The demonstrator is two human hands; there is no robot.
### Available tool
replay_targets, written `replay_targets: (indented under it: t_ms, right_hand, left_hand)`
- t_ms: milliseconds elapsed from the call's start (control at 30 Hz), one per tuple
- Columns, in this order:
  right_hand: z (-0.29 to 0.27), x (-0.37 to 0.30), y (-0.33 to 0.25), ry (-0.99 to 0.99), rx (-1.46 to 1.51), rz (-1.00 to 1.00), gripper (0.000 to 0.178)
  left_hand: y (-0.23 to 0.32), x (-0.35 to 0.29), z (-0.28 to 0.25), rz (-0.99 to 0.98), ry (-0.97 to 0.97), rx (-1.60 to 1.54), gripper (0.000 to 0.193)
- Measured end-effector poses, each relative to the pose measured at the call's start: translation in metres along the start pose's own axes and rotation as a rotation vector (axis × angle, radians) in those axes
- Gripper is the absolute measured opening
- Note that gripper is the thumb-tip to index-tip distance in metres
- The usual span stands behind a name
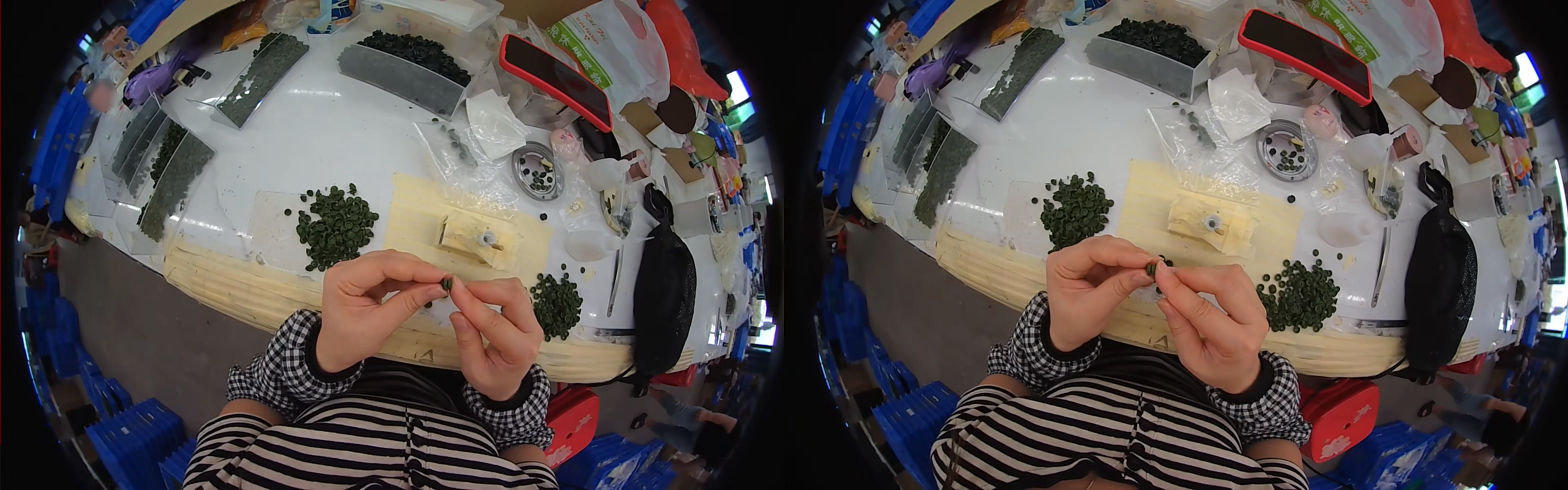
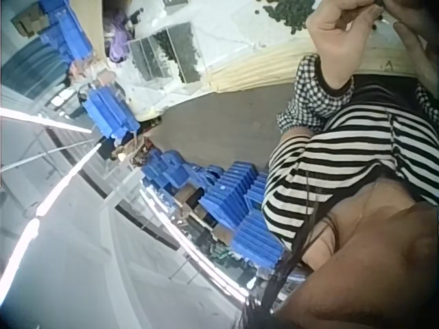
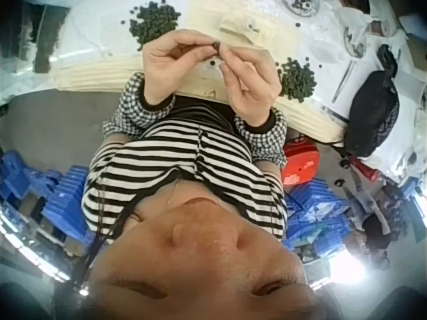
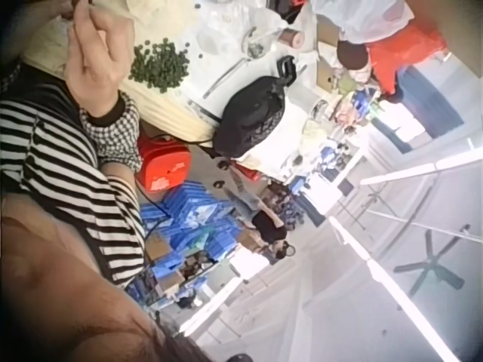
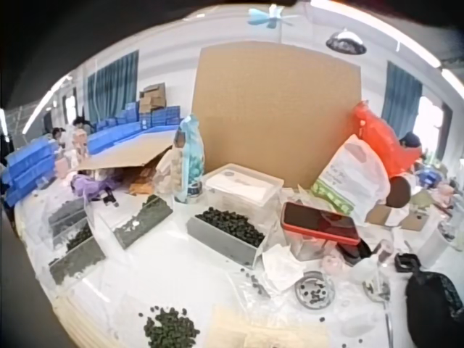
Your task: Assembling and inspecting small green plastic components at a workbench.
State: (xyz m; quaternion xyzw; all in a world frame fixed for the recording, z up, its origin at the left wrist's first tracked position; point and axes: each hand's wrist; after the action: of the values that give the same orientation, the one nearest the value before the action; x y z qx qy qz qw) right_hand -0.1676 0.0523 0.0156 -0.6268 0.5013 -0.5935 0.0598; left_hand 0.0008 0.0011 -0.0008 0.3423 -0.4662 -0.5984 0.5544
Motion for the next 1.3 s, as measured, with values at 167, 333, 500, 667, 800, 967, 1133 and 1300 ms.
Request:
replay_targets:
  t_ms: [167, 333, 500, 667, 800, 967, 1133, 1300]
  right_hand:
    - [0.000, 0.000, 0.001, -0.007, 0.000, -0.010, 0.036]
    - [-0.001, 0.002, 0.002, -0.037, -0.003, -0.027, 0.037]
    - [-0.003, 0.002, 0.004, -0.053, 0.007, -0.039, 0.038]
    - [-0.003, 0.002, 0.005, -0.059, 0.022, -0.031, 0.038]
    - [-0.003, 0.001, 0.005, -0.062, 0.022, -0.037, 0.039]
    - [-0.005, 0.004, 0.003, -0.058, 0.005, -0.006, 0.038]
    - [-0.028, 0.002, 0.002, 0.036, -0.164, 0.115, 0.030]
    - [-0.045, -0.008, 0.008, -0.064, -0.480, 0.084, 0.019]
  left_hand:
    - [0.000, 0.002, -0.001, 0.072, -0.008, 0.075, 0.020]
    - [0.001, 0.003, 0.000, 0.108, 0.001, 0.117, 0.020]
    - [0.001, 0.003, -0.001, 0.158, -0.008, 0.152, 0.021]
    - [0.003, 0.003, 0.000, 0.163, -0.008, 0.159, 0.022]
    - [0.003, 0.002, -0.001, 0.183, -0.006, 0.174, 0.022]
    - [0.001, 0.003, 0.004, 0.137, 0.018, 0.129, 0.022]
    - [0.008, 0.004, 0.003, 0.336, -0.097, 0.426, 0.018]
    - [0.002, -0.005, 0.002, 0.545, -0.300, 0.826, 0.022]
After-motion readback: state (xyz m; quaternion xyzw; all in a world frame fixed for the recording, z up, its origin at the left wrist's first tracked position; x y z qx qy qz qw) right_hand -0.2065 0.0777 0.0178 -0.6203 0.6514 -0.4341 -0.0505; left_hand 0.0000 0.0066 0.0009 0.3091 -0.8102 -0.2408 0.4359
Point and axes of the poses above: each hand's wrist, its own x-axis towards the middle knuckle, its own z-axis out of the palm, y = z × x, and after that the axes turned 15 degrees about y, right-handed
